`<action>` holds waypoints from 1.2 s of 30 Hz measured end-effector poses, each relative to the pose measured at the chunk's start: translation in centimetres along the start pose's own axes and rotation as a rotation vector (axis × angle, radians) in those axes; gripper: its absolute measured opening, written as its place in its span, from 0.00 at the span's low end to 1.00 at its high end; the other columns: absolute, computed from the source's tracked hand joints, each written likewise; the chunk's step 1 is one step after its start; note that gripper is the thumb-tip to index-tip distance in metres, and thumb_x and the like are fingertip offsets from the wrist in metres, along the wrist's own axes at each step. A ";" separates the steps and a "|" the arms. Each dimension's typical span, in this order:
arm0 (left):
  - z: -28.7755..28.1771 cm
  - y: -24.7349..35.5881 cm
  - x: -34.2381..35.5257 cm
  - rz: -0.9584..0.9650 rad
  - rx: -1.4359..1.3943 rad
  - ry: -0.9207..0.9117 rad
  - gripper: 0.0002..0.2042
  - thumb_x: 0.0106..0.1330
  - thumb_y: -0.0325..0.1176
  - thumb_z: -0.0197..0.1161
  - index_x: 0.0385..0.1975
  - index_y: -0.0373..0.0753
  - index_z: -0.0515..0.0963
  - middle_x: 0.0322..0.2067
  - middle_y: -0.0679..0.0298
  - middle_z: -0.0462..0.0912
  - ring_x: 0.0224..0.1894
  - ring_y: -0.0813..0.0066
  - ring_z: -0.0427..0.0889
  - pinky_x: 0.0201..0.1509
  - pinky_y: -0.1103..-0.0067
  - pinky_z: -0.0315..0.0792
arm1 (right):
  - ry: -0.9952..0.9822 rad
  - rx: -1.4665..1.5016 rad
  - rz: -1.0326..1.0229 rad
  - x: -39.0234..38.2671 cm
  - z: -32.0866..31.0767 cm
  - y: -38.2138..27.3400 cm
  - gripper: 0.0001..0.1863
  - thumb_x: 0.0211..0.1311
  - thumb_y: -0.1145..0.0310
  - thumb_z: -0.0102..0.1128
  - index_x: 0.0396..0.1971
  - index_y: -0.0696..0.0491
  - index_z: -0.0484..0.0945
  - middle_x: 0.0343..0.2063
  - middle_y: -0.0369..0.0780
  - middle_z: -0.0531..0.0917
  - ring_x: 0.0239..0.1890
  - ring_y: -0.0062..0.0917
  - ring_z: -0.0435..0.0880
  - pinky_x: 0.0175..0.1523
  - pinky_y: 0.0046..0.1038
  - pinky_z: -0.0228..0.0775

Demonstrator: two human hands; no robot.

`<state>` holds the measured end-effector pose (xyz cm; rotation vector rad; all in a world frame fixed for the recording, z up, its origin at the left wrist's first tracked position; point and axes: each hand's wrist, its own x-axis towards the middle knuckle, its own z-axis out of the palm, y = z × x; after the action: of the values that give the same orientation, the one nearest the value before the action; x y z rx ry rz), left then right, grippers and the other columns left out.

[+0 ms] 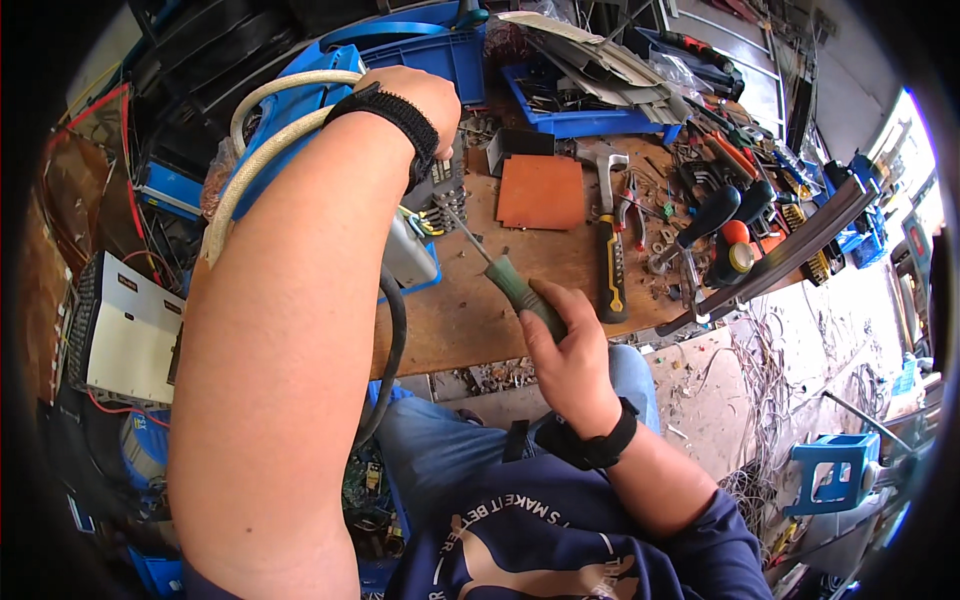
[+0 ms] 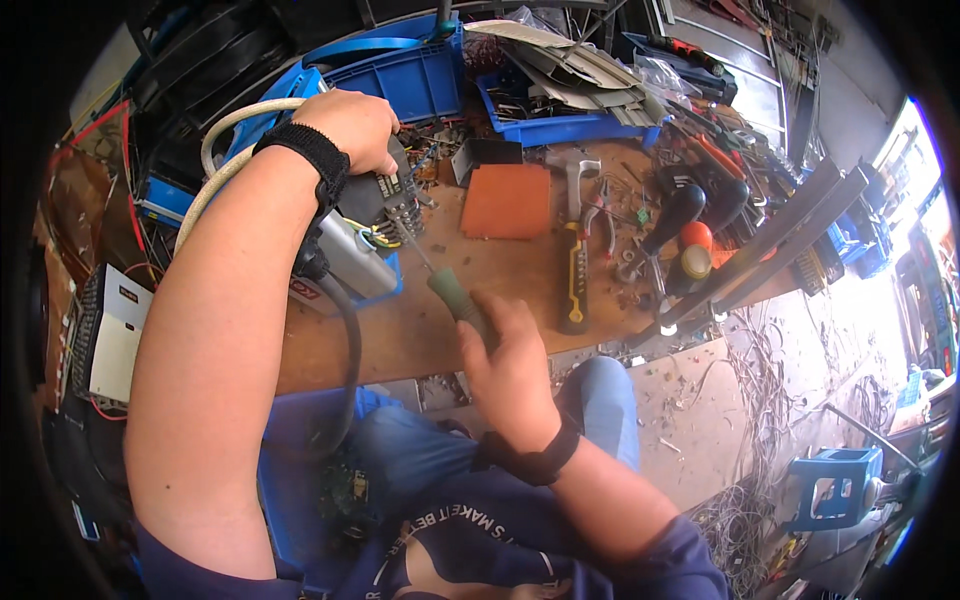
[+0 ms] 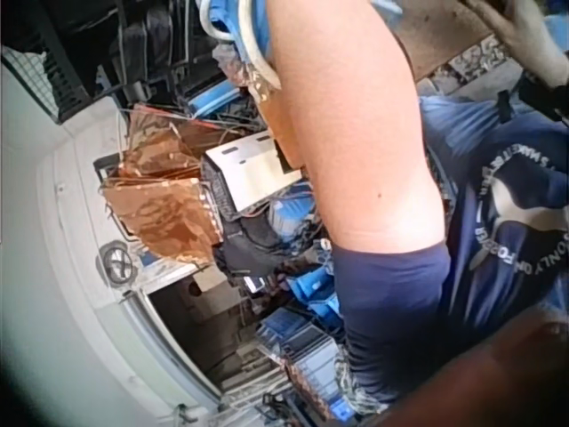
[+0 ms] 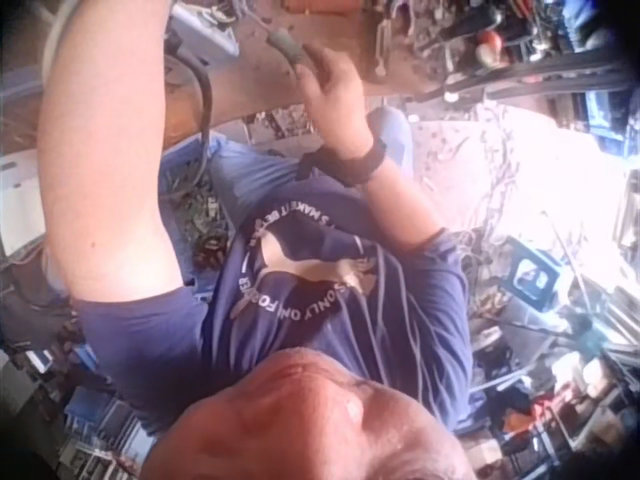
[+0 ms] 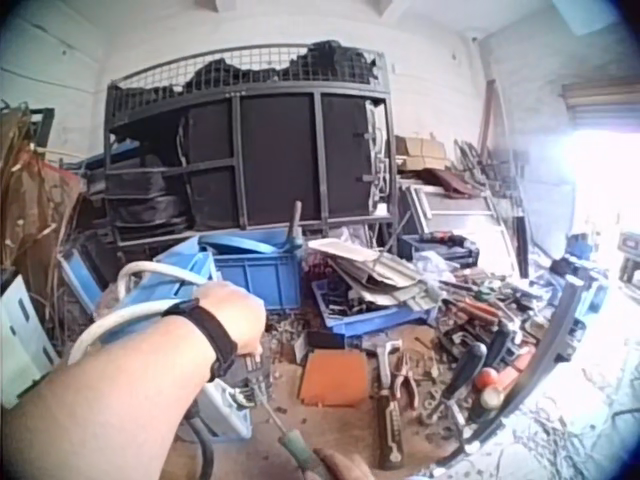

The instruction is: The person works on a blue and grey electronic device, likely a power tool, on a cluttered workbench. They manipulate wires and connectors, then use a screwdriver to tighten screws on the device's casing.

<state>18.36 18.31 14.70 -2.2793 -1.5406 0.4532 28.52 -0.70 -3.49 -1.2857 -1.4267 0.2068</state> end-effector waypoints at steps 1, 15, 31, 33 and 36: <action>0.0 0.0 0.0 -0.003 -0.003 0.001 0.25 0.52 0.45 0.69 0.52 0.50 0.78 0.47 0.62 0.82 0.50 0.62 0.80 0.53 0.69 0.74 | -0.032 0.006 0.067 -0.2 0.0 -0.3 0.18 0.57 0.73 0.59 0.48 0.61 0.73 0.35 0.48 0.76 0.33 0.39 0.78 0.39 0.32 0.70; -0.4 0.2 -0.4 -0.011 0.009 -0.031 0.25 0.52 0.46 0.70 0.52 0.51 0.78 0.47 0.62 0.82 0.50 0.63 0.80 0.53 0.70 0.74 | -0.142 0.172 0.374 -0.6 0.2 -0.3 0.15 0.63 0.71 0.55 0.47 0.62 0.73 0.34 0.44 0.77 0.31 0.29 0.77 0.33 0.27 0.69; -0.1 0.0 -0.4 0.003 0.006 -0.029 0.23 0.52 0.45 0.70 0.50 0.50 0.79 0.45 0.62 0.83 0.49 0.62 0.80 0.53 0.70 0.74 | 0.046 -0.143 -0.185 0.5 -0.3 -2.0 0.26 0.41 0.79 0.69 0.46 0.55 0.76 0.37 0.45 0.72 0.38 0.36 0.74 0.44 0.32 0.69; 0.0 0.1 -0.3 0.009 0.010 -0.024 0.24 0.52 0.45 0.70 0.50 0.49 0.79 0.46 0.61 0.82 0.49 0.62 0.80 0.53 0.70 0.74 | 0.107 -0.042 -0.107 0.9 -0.4 -2.5 0.25 0.45 0.75 0.68 0.47 0.53 0.75 0.41 0.46 0.72 0.41 0.40 0.75 0.44 0.33 0.71; -0.2 0.1 -0.4 0.004 -0.003 -0.014 0.24 0.51 0.45 0.70 0.51 0.48 0.78 0.46 0.61 0.82 0.50 0.62 0.80 0.53 0.70 0.74 | 0.139 0.171 0.130 0.8 -0.1 -1.3 0.23 0.59 0.68 0.59 0.55 0.57 0.68 0.41 0.43 0.73 0.35 0.24 0.75 0.35 0.22 0.69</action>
<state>18.37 17.92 14.85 -2.2866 -1.5445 0.4695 28.06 -0.62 -1.98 -1.2285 -1.1825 0.3140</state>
